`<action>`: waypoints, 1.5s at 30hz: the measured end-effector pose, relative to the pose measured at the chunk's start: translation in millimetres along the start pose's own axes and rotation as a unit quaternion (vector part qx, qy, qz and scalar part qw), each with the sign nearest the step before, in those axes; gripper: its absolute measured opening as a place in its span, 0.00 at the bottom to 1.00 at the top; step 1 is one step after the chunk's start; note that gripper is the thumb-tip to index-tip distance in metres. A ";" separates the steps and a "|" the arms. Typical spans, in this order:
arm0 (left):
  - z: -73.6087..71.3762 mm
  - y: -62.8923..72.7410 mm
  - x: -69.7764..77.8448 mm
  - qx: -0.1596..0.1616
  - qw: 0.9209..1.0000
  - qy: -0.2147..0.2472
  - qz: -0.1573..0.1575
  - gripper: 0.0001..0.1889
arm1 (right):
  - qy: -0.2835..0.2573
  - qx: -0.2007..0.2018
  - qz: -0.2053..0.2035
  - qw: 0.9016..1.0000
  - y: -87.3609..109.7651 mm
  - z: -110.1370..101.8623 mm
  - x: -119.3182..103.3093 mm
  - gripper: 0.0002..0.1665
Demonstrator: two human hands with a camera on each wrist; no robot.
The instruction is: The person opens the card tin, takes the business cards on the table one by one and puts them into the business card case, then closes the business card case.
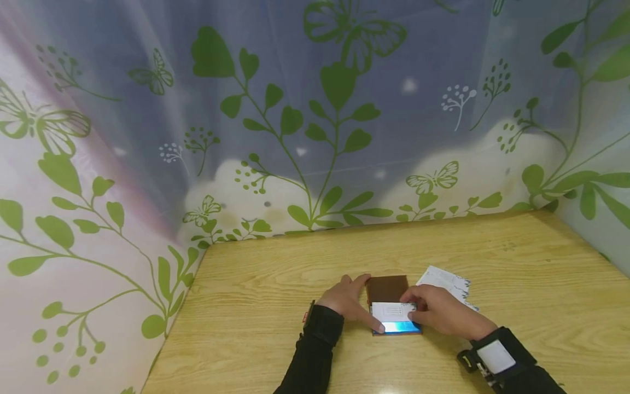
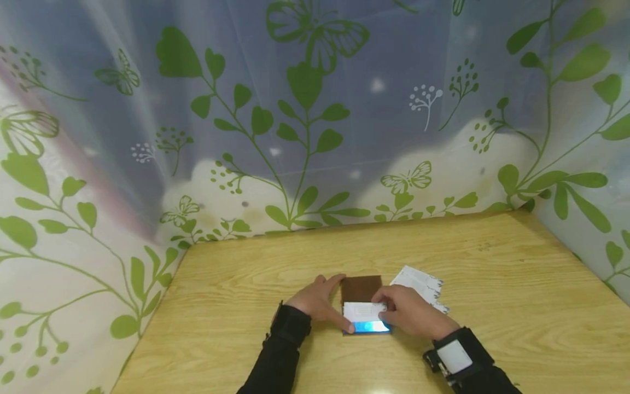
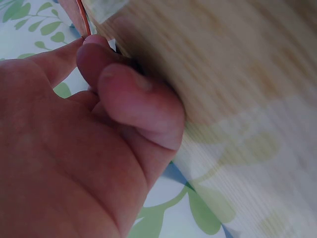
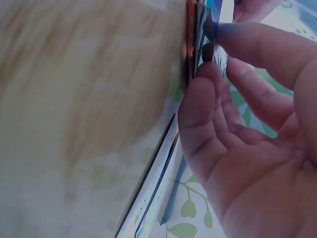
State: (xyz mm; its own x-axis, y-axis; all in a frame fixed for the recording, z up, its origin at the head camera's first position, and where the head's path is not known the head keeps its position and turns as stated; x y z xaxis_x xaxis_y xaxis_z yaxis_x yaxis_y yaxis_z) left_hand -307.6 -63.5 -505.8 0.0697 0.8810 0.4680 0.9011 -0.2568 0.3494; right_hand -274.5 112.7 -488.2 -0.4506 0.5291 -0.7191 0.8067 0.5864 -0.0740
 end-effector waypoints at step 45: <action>-1.6 3.1 2.2 -0.007 1.000 0.008 0.011 0.64 | 0.173 0.161 0.151 0.960 22.0 -45.7 27.4 0.36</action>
State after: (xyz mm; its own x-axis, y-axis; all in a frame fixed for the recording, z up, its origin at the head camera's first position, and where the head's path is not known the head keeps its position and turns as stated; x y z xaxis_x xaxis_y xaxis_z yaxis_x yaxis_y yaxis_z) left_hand -305.4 -62.9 -502.4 0.0824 0.8691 0.4877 0.8934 -0.2812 0.3503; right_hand -286.5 168.1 -477.9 -0.2328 0.8500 -0.4725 0.9718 0.1841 -0.1477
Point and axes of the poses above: each hand's wrist, its own y-axis away from the middle knuckle, its own z-axis out of the palm, x = y × z, the point moved 9 cm from there along -y, towards the middle knuckle, and after that the axes turned 7 degrees about -z, right-handed, at the moved point
